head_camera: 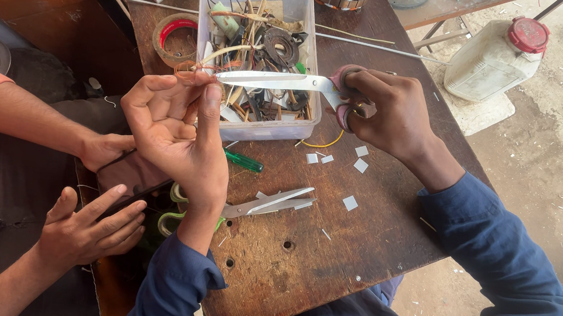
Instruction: The person handles small white insulating tubes and copper wire coils at a workbench. They use scissors to cut a copper wire coil and then handle a roll of white tape. Another person sits nearby using a smartphone.
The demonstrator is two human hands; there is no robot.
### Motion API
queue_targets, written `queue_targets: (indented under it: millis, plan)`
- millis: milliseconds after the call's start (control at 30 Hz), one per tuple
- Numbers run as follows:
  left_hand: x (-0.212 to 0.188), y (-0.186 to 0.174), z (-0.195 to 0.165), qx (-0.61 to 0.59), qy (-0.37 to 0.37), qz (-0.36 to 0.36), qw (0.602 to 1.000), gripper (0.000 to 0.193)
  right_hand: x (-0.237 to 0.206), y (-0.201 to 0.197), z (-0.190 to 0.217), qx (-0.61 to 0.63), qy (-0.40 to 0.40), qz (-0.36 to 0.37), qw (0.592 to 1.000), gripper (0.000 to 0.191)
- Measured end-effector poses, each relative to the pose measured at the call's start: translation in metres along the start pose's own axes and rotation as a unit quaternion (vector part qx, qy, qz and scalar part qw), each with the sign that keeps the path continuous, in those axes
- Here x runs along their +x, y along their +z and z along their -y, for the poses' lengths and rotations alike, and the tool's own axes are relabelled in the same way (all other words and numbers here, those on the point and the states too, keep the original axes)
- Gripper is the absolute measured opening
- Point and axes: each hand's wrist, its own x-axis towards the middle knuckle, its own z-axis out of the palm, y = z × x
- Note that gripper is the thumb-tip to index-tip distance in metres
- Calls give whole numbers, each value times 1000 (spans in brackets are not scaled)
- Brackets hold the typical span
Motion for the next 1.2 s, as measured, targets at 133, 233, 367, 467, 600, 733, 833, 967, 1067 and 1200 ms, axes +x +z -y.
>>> queue_targets:
  millis: [133,233,367,467,600,733,833,967,1067,1200]
  plan:
    - [0,0,1,8,-1,-2,1000,36,1,0,1,16,7,18,1000,28]
    - [1,0,1,4,0,-1,1000,35,1,0,2,41,-6,16,999,30]
    - [1,0,2,3,-2,-3,1000,34,2,0,2,26,-9,15,1000,30]
    - [1,0,2,-3,2,-5,1000,33,2,-1,2,24,-10,14,1000,31]
    - [1,0,3,-5,0,-9,1000,33,2,0,2,35,-4,17,999,29]
    - [1,0,3,-2,4,-7,1000,32,2,0,2,34,-8,15,999,30]
    - [0,0,2,3,4,-3,1000,32,1,-1,2,19,-14,10,1000,33]
    - [0,0,2,4,1,-2,1000,32,-1,-1,3,20,-15,8,1000,34]
    - [-1,0,2,9,-1,-6,1000,33,-1,-1,2,13,-15,10,1000,35]
    - [-1,0,1,11,-1,-6,1000,32,-2,0,-1,3,-21,12,1000,35]
